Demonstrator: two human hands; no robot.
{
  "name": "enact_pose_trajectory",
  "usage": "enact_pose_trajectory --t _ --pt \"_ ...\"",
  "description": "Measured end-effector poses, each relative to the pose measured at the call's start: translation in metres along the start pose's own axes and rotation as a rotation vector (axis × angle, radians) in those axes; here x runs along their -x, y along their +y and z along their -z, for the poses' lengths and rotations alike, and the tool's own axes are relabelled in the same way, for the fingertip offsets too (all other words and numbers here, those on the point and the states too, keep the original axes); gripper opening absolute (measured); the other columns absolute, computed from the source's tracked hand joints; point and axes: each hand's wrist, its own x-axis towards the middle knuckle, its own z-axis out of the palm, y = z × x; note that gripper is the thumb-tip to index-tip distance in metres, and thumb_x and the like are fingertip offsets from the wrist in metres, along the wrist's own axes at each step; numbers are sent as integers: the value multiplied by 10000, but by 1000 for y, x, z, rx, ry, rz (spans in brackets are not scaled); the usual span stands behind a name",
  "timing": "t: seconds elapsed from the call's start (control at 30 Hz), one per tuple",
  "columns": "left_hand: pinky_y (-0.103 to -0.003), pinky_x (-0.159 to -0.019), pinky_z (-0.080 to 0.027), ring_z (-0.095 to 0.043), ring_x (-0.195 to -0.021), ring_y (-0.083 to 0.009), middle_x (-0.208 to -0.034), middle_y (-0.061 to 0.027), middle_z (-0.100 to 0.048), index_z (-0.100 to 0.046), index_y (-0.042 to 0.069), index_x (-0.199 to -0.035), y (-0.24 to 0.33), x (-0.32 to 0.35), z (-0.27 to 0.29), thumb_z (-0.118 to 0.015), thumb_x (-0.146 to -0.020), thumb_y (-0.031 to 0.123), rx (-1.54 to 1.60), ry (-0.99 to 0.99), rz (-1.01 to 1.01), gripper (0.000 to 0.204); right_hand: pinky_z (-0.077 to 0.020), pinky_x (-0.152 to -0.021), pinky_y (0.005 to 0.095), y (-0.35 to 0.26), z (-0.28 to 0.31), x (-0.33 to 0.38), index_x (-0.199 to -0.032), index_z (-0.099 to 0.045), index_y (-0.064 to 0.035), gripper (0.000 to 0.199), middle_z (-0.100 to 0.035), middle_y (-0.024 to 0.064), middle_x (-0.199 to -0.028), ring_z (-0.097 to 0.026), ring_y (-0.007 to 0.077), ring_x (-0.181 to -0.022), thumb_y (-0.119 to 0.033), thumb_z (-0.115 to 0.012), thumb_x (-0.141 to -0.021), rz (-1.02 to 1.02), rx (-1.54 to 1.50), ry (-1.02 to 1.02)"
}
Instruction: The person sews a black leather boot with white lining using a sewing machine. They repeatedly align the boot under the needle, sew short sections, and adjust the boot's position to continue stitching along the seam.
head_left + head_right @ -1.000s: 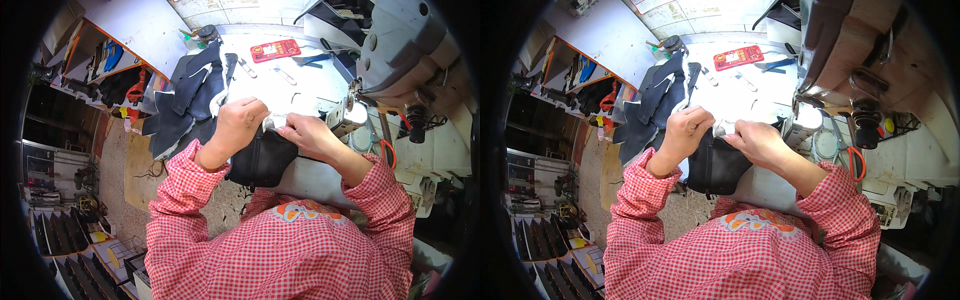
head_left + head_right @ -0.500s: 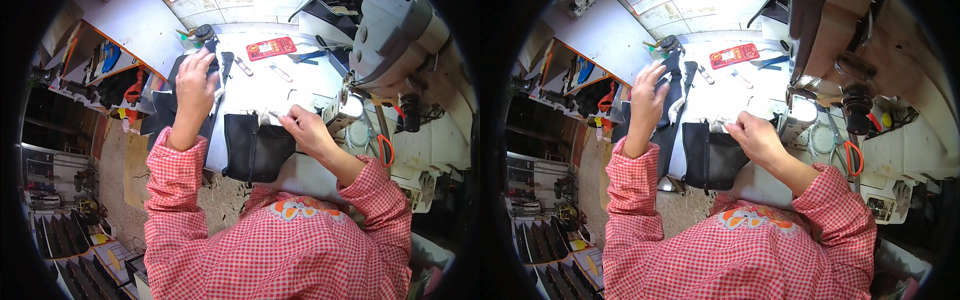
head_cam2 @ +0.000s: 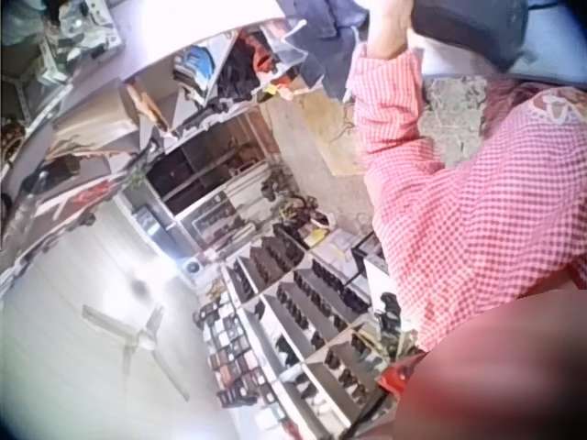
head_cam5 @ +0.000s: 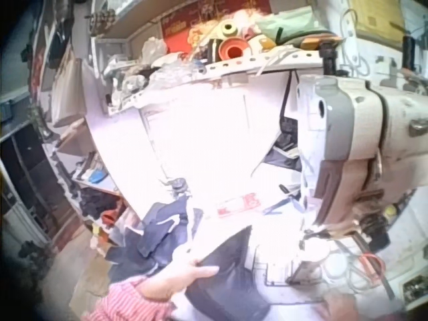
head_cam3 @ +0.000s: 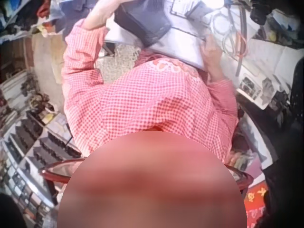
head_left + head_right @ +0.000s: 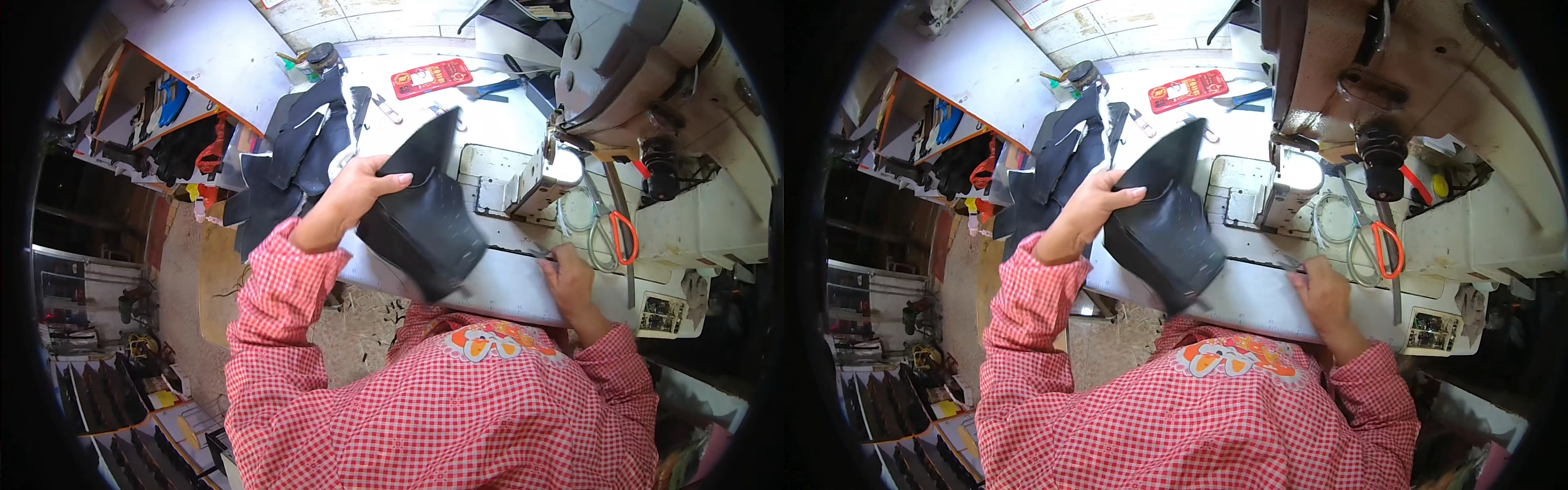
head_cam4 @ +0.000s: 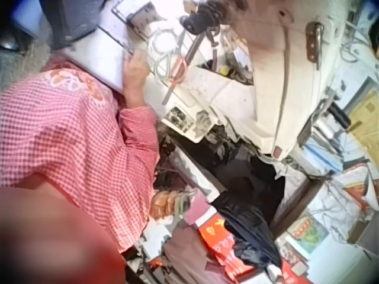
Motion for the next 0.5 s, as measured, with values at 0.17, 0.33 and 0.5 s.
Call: enact_pose_trajectory --t 0.17,0.33,0.5 --pt "-316 -792 -547 -671 -835 -189 -981 -102 -690 -619 -41 -1081 -55 49 -34 -652 -823 29 326 277 38 270 -464 -738 428 16 7 -6 -972 -579 -62 227 -568 111 -954 -573 317 -840 -215 -666 -829 -43 197 -6" --pt "-313 -801 -540 -662 -849 -191 -998 -106 -681 -611 -39 -1100 -105 59 -56 -657 -800 31 548 351 55 311 -452 -872 425 -33 23 -28 -1087 -591 -51 325 -585 112 -1142 -564 305 -1042 -82 -673 -774 197 28 298" --pt "-302 -816 -536 -660 -866 -180 -1006 -102 -679 -604 -37 -1116 -105 62 -61 -633 -833 39 575 317 24 294 -458 -889 438 -123 11 -89 -1075 -598 -60 330 -611 125 -1109 -592 283 -1023 -182 -688 -782 470 -66 121"
